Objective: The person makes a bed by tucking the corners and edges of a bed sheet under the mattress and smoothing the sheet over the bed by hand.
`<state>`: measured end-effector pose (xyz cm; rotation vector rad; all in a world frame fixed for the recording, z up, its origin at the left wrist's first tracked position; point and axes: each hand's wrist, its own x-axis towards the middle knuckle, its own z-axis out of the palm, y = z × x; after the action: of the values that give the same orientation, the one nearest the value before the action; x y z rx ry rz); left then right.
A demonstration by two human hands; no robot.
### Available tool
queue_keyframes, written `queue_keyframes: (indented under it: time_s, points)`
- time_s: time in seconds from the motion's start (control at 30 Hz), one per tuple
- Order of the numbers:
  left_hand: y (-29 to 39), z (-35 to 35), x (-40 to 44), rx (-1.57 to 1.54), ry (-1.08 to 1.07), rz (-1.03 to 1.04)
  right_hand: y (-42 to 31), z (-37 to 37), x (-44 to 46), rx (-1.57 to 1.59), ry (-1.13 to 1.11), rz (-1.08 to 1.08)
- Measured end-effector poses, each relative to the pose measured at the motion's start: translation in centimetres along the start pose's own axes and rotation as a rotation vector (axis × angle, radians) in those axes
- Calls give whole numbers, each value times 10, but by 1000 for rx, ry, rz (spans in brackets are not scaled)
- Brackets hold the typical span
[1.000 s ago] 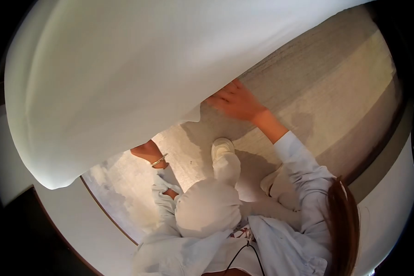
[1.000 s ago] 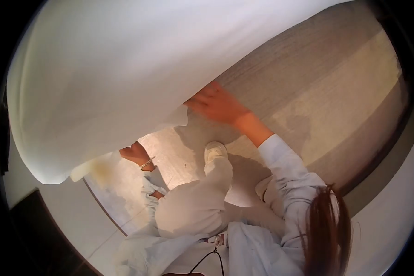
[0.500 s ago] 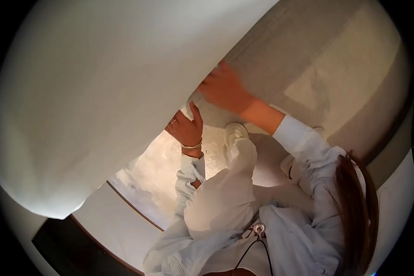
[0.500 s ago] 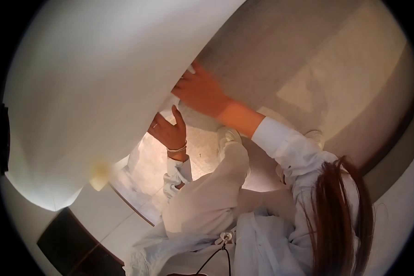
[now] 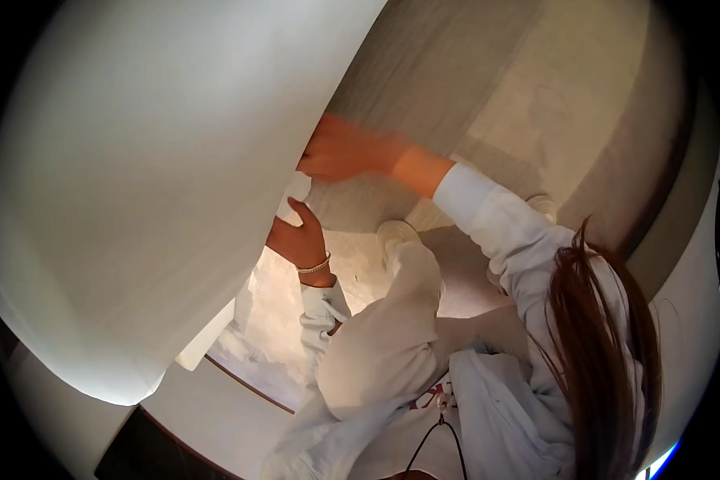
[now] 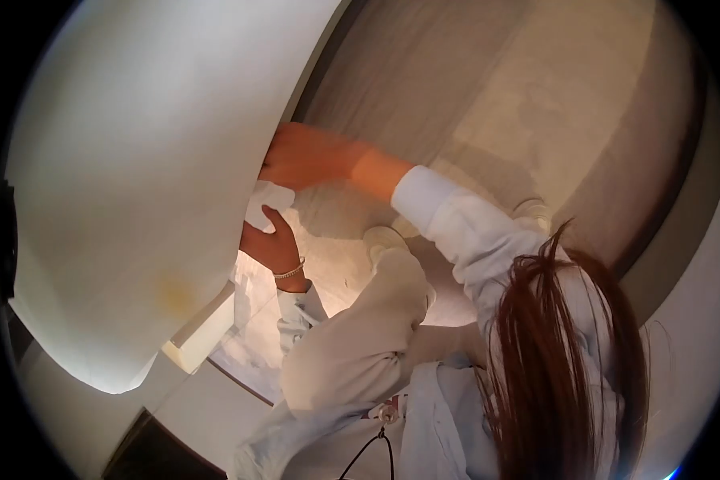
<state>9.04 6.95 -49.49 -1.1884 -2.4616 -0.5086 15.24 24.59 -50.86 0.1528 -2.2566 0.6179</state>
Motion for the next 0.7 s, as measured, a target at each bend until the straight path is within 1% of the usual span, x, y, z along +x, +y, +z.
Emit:
queue_keyframes:
  time_s: [0.03, 0.1, 0.13, 0.17, 0.2, 0.23, 0.27, 0.3, 0.33, 0.4, 0.43, 0.47, 0.5, 0.53, 0.6, 0.63, 0.67, 0.7]
  points:
    - [1, -4, 1, -3, 7, -3, 0, -15, -5, -8, 3, -4]
    - [7, -6, 2, -47, 49, -36, -2, -47, -6, 64, 157, -38]
    - [8, -9, 2, -76, 77, -74, -7, -45, -7, 45, 145, -55]
    - [10, -11, 0, -136, 40, -109, -9, -32, -12, 81, 318, 252]
    - [11, -9, -5, -150, 59, -116, -9, -23, -13, 122, 493, 563]
    - [11, -7, -11, -168, 72, -125, -10, -23, -2, 113, 485, 548]
    - [12, -6, -13, -171, 78, -134, -7, -21, 14, 509, 552, 744]
    - [6, 3, -26, -162, -5, -137, -9, -23, 27, 901, 606, 925]
    - [8, -4, -30, -168, 1, -135, -13, -21, 33, 895, 607, 919]
    - [11, -10, -24, -297, -118, 278, -16, -16, 46, 752, 341, 866]
    - [11, -12, -19, -293, -92, 291, -22, -14, 44, 752, 346, 854]
    - [11, -16, -16, -283, -81, 338, -35, -11, 36, 672, 373, 830]
    - [-2, -6, -30, -250, -50, 405, -56, 8, 16, 603, 422, 778]
    - [-4, 0, -28, -242, -31, 415, -62, 11, 5, 603, 431, 757]
    - [-10, -4, -28, -147, 65, 339, -76, 14, -12, 174, 203, 550]
    - [-9, 2, -28, -143, 65, 328, -68, 18, -26, 180, 195, 547]
    - [-9, 14, -27, -53, 44, 314, -54, 26, -46, -40, 177, 279]
    - [-16, 16, -31, 38, 10, 296, -56, 29, -52, -249, 153, 17]
